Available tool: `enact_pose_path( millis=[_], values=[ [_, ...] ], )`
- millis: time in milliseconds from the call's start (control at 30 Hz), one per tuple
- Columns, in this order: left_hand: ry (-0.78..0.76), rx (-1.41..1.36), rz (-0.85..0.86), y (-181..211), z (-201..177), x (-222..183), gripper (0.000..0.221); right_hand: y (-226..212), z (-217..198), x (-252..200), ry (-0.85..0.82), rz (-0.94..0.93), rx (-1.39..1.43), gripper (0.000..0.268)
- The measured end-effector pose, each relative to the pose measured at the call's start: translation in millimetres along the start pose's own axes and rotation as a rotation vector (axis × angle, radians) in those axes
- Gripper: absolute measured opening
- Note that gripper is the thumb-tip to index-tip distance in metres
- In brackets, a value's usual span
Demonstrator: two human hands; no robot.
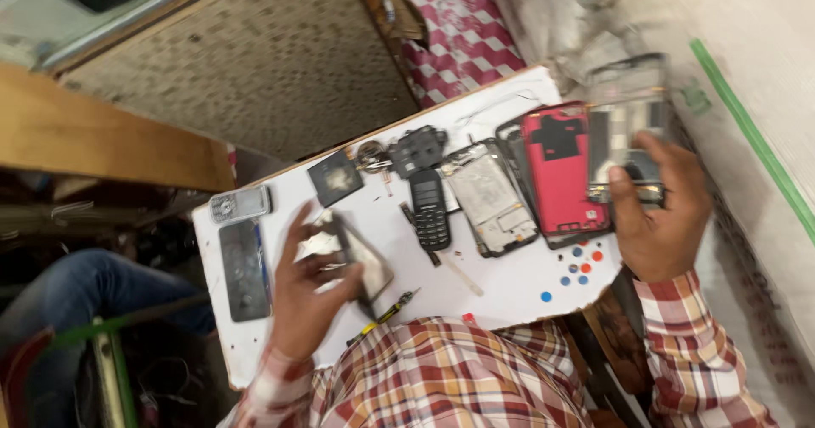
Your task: The person handles several disassembled smartphones and parts on a table. They use a screwdriver and a metal pick to pry and scrape the interior of a phone chassis, focusing on removing residue or adhesive.
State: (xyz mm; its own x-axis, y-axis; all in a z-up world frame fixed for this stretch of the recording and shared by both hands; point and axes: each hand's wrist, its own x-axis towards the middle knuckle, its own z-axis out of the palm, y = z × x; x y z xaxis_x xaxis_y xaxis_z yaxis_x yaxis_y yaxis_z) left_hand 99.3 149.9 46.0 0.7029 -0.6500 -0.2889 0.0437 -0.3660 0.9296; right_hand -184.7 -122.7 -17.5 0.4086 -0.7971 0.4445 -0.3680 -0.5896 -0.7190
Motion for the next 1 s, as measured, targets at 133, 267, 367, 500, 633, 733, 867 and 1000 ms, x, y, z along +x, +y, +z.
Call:
enact_pose_path(
  millis=[133, 267, 367, 500, 633, 733, 867, 1000],
  values=[
    [-0.196, 0.242, 0.292, 31.6, 78.5, 31.2, 0.082, -6.7, 7.0, 4.5, 0.013, -0.011, -0.032, 0.041],
    [-0.277, 0.555, 0.374, 37.1, 127.1, 58.7, 0.073, -16.5, 19.3, 7.8, -0.060, -0.067, -0.082, 0.057],
    [-0.233, 0.579, 0.470, 28.7, 138.6, 64.5, 0.073, -22.2, 23.0, 8.0, -0.125, -0.077, -0.092, 0.067],
    [-0.274, 0.647, 0.434, 19.3, 133.4, 61.6, 0.075, -33.7, 29.6, -0.8, -0.167, -0.075, -0.059, 0.064],
    [-0.411, 0.726, 0.391, 17.7, 123.6, 48.2, 0.091, -31.8, 28.1, -3.9, -0.152, -0.100, -0.090, 0.062],
    [-0.496, 0.768, 0.483, 8.1, 120.6, 35.0, 0.113, -21.1, 26.5, -7.6, -0.146, -0.102, -0.090, 0.058],
    [-0.460, 0.751, 0.585, 1.8, 124.9, 32.1, 0.104, -22.0, 26.5, -5.5, -0.130, -0.141, -0.085, 0.050],
    [-0.540, 0.762, 0.491, 5.7, 118.5, 33.0, 0.096, -40.3, 26.9, -1.7, -0.107, -0.139, -0.063, 0.044]
  ],
)
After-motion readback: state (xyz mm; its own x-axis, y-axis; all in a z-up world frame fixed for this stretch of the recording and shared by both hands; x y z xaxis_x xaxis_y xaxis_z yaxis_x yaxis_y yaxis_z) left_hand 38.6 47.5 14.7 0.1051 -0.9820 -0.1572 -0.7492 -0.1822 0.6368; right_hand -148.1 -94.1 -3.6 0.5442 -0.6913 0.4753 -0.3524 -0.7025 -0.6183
